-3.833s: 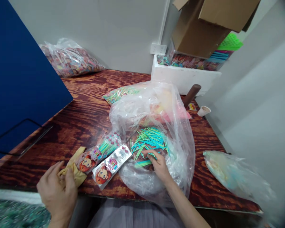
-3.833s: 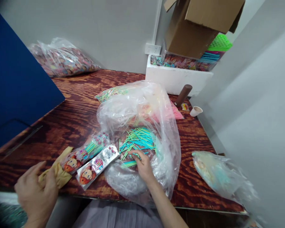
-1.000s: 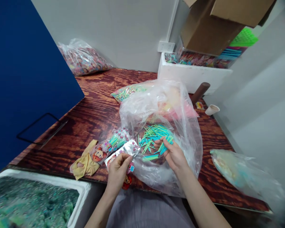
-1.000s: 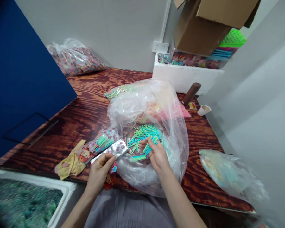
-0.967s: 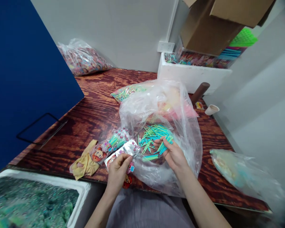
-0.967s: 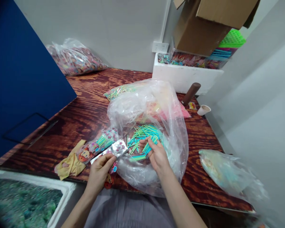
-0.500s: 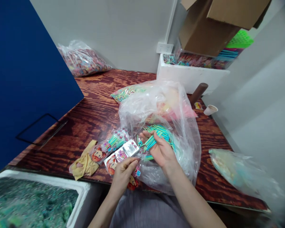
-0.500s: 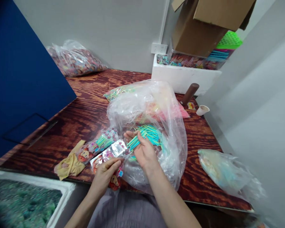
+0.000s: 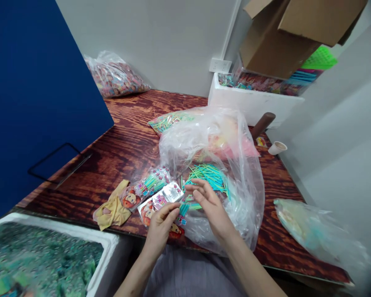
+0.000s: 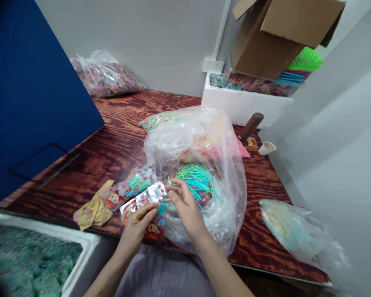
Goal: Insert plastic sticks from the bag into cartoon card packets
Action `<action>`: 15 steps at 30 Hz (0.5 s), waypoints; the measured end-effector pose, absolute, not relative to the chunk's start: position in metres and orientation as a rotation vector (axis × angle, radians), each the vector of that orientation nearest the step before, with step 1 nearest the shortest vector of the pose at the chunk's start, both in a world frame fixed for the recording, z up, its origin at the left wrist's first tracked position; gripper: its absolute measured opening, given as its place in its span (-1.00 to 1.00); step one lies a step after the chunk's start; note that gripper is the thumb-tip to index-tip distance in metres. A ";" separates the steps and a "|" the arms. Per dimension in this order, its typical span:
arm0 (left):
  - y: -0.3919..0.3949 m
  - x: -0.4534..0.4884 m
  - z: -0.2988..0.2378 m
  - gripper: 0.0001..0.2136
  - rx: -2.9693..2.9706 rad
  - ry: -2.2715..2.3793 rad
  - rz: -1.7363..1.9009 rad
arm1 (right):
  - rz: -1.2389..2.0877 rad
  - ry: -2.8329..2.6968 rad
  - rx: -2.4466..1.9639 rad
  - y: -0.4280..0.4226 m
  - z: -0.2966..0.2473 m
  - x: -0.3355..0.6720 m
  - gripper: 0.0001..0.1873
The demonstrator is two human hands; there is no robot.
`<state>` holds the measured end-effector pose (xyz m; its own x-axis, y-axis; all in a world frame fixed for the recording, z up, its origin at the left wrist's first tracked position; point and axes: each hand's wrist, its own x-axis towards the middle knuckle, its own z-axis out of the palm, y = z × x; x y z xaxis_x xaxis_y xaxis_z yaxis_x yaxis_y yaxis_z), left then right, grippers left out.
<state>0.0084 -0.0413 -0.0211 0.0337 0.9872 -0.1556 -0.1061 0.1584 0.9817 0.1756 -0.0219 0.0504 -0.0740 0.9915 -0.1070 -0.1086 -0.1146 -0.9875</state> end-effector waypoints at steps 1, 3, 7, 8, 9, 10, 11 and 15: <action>-0.042 0.008 -0.023 -0.77 1.022 1.175 1.127 | 1.306 -1.210 -1.192 -0.023 0.049 0.175 -0.75; -0.043 0.008 -0.025 -0.76 0.999 1.167 1.121 | 1.165 -1.409 -1.213 -0.025 0.048 0.173 -0.80; -0.043 0.003 -0.020 -0.72 0.954 1.193 1.096 | 1.060 -1.502 -1.223 -0.031 0.050 0.171 -0.81; -0.040 -0.002 -0.017 -0.72 0.963 1.212 1.101 | 1.059 -1.467 -1.236 -0.032 0.051 0.171 -0.80; -0.036 -0.009 -0.012 -0.71 0.986 1.239 1.119 | 1.068 -1.433 -1.250 -0.032 0.051 0.173 -0.79; -0.031 -0.017 -0.007 -0.71 1.020 1.277 1.145 | 1.084 -1.409 -1.264 -0.032 0.050 0.176 -0.78; -0.023 -0.027 -0.001 -0.70 1.064 1.323 1.178 | 1.107 -1.399 -1.282 -0.031 0.047 0.180 -0.78; 0.018 -0.066 0.008 -0.66 1.333 1.502 1.234 | 1.136 -1.462 -1.404 -0.022 0.019 0.204 -0.78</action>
